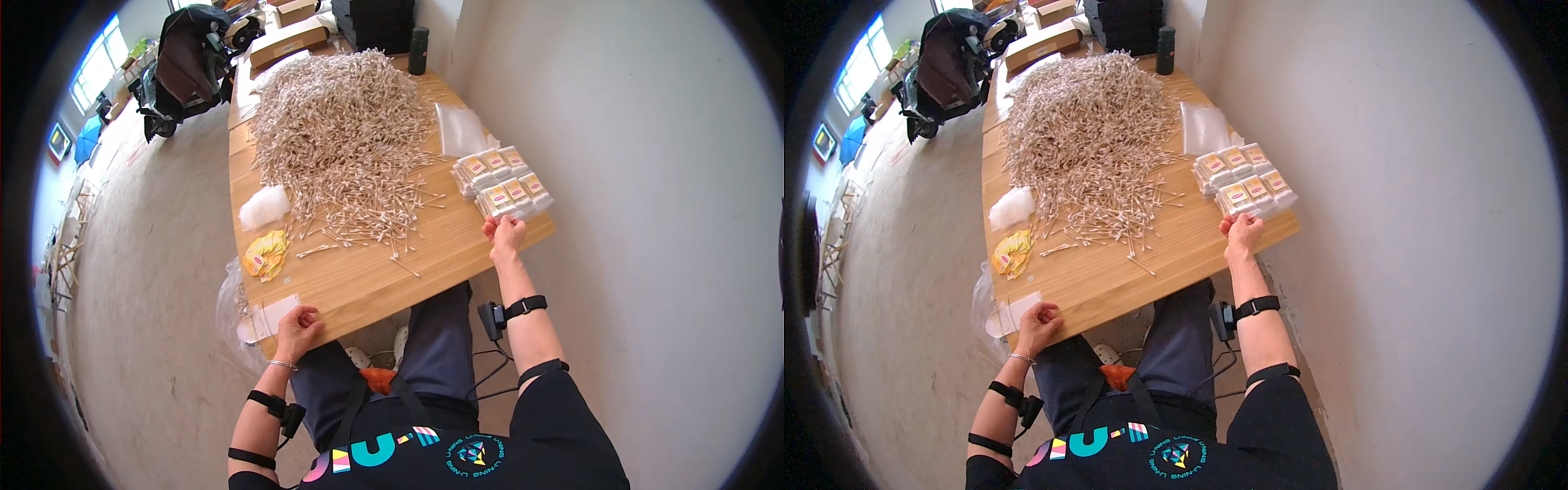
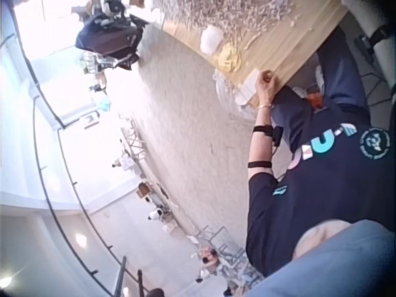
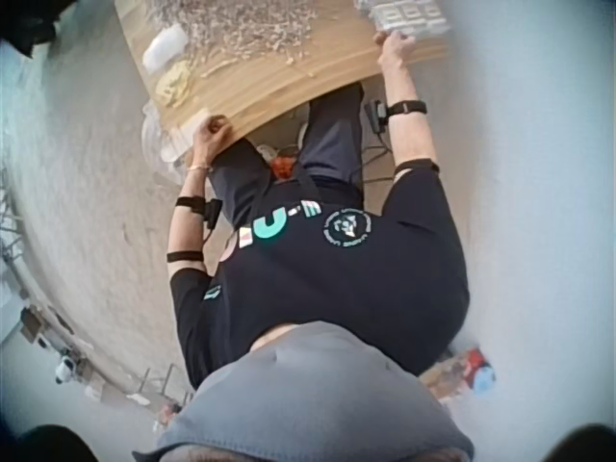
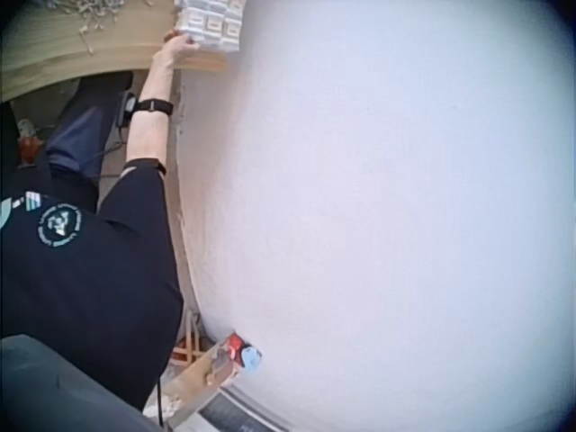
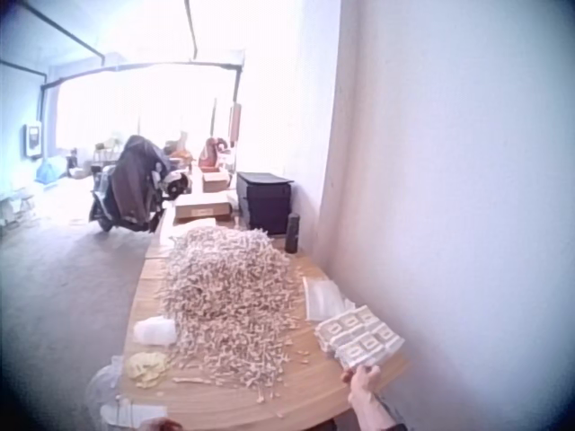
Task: Counting and packaging cotton swabs into individual plastic bags on a wooden workbench.
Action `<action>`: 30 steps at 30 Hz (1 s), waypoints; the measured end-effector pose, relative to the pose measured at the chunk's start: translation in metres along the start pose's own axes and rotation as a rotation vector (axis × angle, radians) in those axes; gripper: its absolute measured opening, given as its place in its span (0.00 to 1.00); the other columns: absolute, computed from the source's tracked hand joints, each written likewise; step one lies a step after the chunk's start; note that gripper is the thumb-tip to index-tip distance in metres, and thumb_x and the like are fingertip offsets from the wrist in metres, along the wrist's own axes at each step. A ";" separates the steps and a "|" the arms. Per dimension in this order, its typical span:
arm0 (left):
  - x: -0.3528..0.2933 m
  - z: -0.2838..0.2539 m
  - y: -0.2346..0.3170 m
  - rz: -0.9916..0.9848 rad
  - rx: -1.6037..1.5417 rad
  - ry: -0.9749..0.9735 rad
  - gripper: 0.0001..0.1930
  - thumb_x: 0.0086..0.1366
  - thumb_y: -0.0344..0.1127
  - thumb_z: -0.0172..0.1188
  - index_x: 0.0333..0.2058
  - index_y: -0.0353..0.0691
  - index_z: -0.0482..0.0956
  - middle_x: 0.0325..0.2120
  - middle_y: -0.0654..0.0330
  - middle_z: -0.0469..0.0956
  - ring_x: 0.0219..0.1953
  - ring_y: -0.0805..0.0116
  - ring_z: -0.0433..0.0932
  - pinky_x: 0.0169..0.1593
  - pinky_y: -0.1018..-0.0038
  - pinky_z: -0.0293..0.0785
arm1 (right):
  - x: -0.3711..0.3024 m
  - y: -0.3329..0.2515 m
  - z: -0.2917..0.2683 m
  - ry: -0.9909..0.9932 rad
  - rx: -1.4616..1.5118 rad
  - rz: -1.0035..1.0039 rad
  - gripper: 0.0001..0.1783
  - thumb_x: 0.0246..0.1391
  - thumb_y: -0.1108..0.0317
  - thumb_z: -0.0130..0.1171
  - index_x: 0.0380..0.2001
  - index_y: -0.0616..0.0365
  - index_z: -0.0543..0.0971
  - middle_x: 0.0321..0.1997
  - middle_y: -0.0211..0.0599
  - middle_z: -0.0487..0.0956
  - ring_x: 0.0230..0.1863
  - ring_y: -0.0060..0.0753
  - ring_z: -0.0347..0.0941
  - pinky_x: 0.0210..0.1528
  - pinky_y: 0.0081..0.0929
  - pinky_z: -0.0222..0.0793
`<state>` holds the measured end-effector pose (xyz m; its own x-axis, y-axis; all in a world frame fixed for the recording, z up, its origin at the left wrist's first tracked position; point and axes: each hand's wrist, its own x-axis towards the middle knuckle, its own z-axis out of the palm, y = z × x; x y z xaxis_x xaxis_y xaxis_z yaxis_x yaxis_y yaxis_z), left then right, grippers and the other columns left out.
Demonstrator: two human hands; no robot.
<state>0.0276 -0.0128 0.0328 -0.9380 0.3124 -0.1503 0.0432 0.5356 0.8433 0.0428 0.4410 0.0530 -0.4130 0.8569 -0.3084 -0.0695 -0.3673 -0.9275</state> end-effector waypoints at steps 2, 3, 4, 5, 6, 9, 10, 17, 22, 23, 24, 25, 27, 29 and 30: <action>0.000 0.001 -0.001 -0.004 0.003 0.003 0.12 0.48 0.26 0.65 0.34 0.38 0.78 0.21 0.69 0.72 0.24 0.80 0.69 0.31 0.83 0.70 | 0.006 -0.002 -0.001 0.019 -0.004 0.009 0.08 0.60 0.70 0.42 0.40 0.62 0.62 0.27 0.43 0.76 0.19 0.27 0.73 0.19 0.25 0.73; 0.000 0.002 0.000 0.004 0.023 0.006 0.12 0.48 0.27 0.66 0.34 0.37 0.78 0.21 0.69 0.72 0.23 0.80 0.69 0.31 0.82 0.71 | 0.010 -0.002 -0.001 0.014 -0.031 0.031 0.09 0.60 0.69 0.44 0.40 0.62 0.61 0.26 0.43 0.75 0.18 0.28 0.73 0.18 0.24 0.72; 0.000 0.002 0.000 0.011 0.040 0.008 0.13 0.48 0.27 0.66 0.34 0.37 0.78 0.21 0.69 0.72 0.23 0.80 0.69 0.30 0.82 0.71 | 0.012 -0.002 -0.002 0.009 -0.060 0.052 0.11 0.59 0.67 0.45 0.40 0.62 0.60 0.24 0.43 0.75 0.17 0.29 0.72 0.16 0.24 0.71; 0.000 0.002 0.000 0.003 0.036 0.010 0.13 0.48 0.27 0.66 0.34 0.37 0.78 0.21 0.69 0.72 0.23 0.80 0.69 0.30 0.82 0.71 | 0.014 -0.002 -0.006 0.006 -0.069 0.055 0.11 0.59 0.67 0.45 0.40 0.62 0.60 0.24 0.43 0.75 0.17 0.29 0.72 0.16 0.24 0.71; -0.001 0.000 0.000 0.008 0.051 0.009 0.13 0.47 0.27 0.66 0.34 0.37 0.78 0.20 0.68 0.72 0.23 0.80 0.70 0.30 0.82 0.71 | 0.012 -0.002 -0.004 0.017 -0.169 0.017 0.15 0.59 0.64 0.47 0.41 0.62 0.59 0.23 0.43 0.75 0.17 0.29 0.72 0.15 0.23 0.69; -0.001 -0.002 -0.007 -0.005 0.036 0.022 0.13 0.47 0.27 0.67 0.35 0.37 0.78 0.19 0.67 0.73 0.22 0.79 0.71 0.30 0.82 0.72 | -0.001 -0.007 -0.003 0.063 -0.403 -0.072 0.24 0.56 0.57 0.51 0.45 0.64 0.59 0.29 0.49 0.75 0.20 0.32 0.74 0.15 0.24 0.70; -0.001 -0.001 -0.007 0.007 0.027 0.025 0.13 0.47 0.27 0.67 0.35 0.37 0.78 0.19 0.67 0.73 0.22 0.79 0.70 0.30 0.81 0.72 | -0.006 -0.009 -0.004 0.113 -0.522 -0.129 0.29 0.54 0.54 0.54 0.47 0.66 0.59 0.35 0.54 0.75 0.23 0.35 0.76 0.16 0.26 0.71; 0.001 -0.003 -0.014 0.030 -0.045 0.020 0.13 0.47 0.26 0.66 0.34 0.35 0.77 0.20 0.65 0.73 0.23 0.78 0.71 0.29 0.80 0.71 | -0.031 0.001 -0.003 0.276 -1.209 -0.905 0.33 0.46 0.57 0.63 0.50 0.61 0.61 0.45 0.53 0.69 0.53 0.51 0.63 0.51 0.46 0.62; -0.002 -0.006 -0.019 0.036 -0.094 0.028 0.12 0.47 0.27 0.66 0.33 0.38 0.78 0.19 0.65 0.73 0.22 0.77 0.72 0.30 0.80 0.72 | -0.019 0.005 0.006 0.154 -1.282 -1.105 0.30 0.42 0.65 0.65 0.49 0.57 0.66 0.47 0.47 0.68 0.54 0.48 0.61 0.55 0.43 0.58; 0.000 -0.006 -0.018 0.034 -0.047 0.006 0.12 0.49 0.27 0.66 0.34 0.38 0.78 0.20 0.68 0.74 0.24 0.81 0.71 0.30 0.81 0.72 | -0.021 0.006 0.015 0.127 -1.253 -1.163 0.29 0.42 0.67 0.65 0.49 0.56 0.67 0.47 0.46 0.68 0.53 0.48 0.61 0.55 0.43 0.58; 0.005 -0.002 -0.011 0.034 -0.030 -0.004 0.11 0.48 0.29 0.67 0.33 0.38 0.79 0.19 0.68 0.75 0.24 0.81 0.72 0.30 0.81 0.72 | -0.023 0.008 0.025 0.156 -1.097 -1.308 0.22 0.43 0.69 0.63 0.44 0.55 0.71 0.42 0.42 0.71 0.49 0.45 0.65 0.51 0.40 0.62; 0.008 0.000 -0.014 0.013 -0.003 0.010 0.11 0.48 0.31 0.67 0.32 0.39 0.80 0.19 0.66 0.76 0.23 0.79 0.73 0.30 0.80 0.73 | -0.033 0.014 0.044 0.114 -1.073 -1.308 0.22 0.43 0.69 0.63 0.44 0.55 0.71 0.42 0.42 0.71 0.49 0.45 0.65 0.51 0.40 0.62; 0.010 0.001 -0.014 0.000 -0.015 0.035 0.12 0.46 0.34 0.67 0.32 0.40 0.80 0.20 0.63 0.77 0.23 0.76 0.75 0.31 0.77 0.74 | -0.060 0.017 0.082 -0.471 -0.991 -0.951 0.12 0.45 0.70 0.61 0.36 0.58 0.75 0.35 0.39 0.74 0.40 0.41 0.70 0.45 0.36 0.67; 0.010 -0.003 -0.014 -0.017 0.015 0.034 0.12 0.46 0.33 0.67 0.32 0.40 0.80 0.20 0.64 0.77 0.23 0.75 0.76 0.31 0.77 0.74 | -0.100 0.027 0.130 -0.832 -0.914 -0.818 0.09 0.48 0.69 0.59 0.34 0.60 0.78 0.34 0.41 0.76 0.34 0.39 0.74 0.41 0.33 0.70; 0.010 -0.004 -0.013 -0.022 0.012 0.053 0.12 0.46 0.33 0.67 0.32 0.40 0.80 0.20 0.64 0.77 0.23 0.75 0.76 0.31 0.77 0.74 | -0.118 0.030 0.151 -0.997 -0.948 -0.762 0.10 0.48 0.69 0.58 0.35 0.60 0.78 0.36 0.42 0.77 0.35 0.40 0.75 0.41 0.34 0.71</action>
<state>0.0158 -0.0198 0.0221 -0.9557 0.2583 -0.1408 0.0262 0.5514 0.8338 -0.0482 0.2743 0.0933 -0.9839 0.0128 0.1781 -0.1178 0.7030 -0.7014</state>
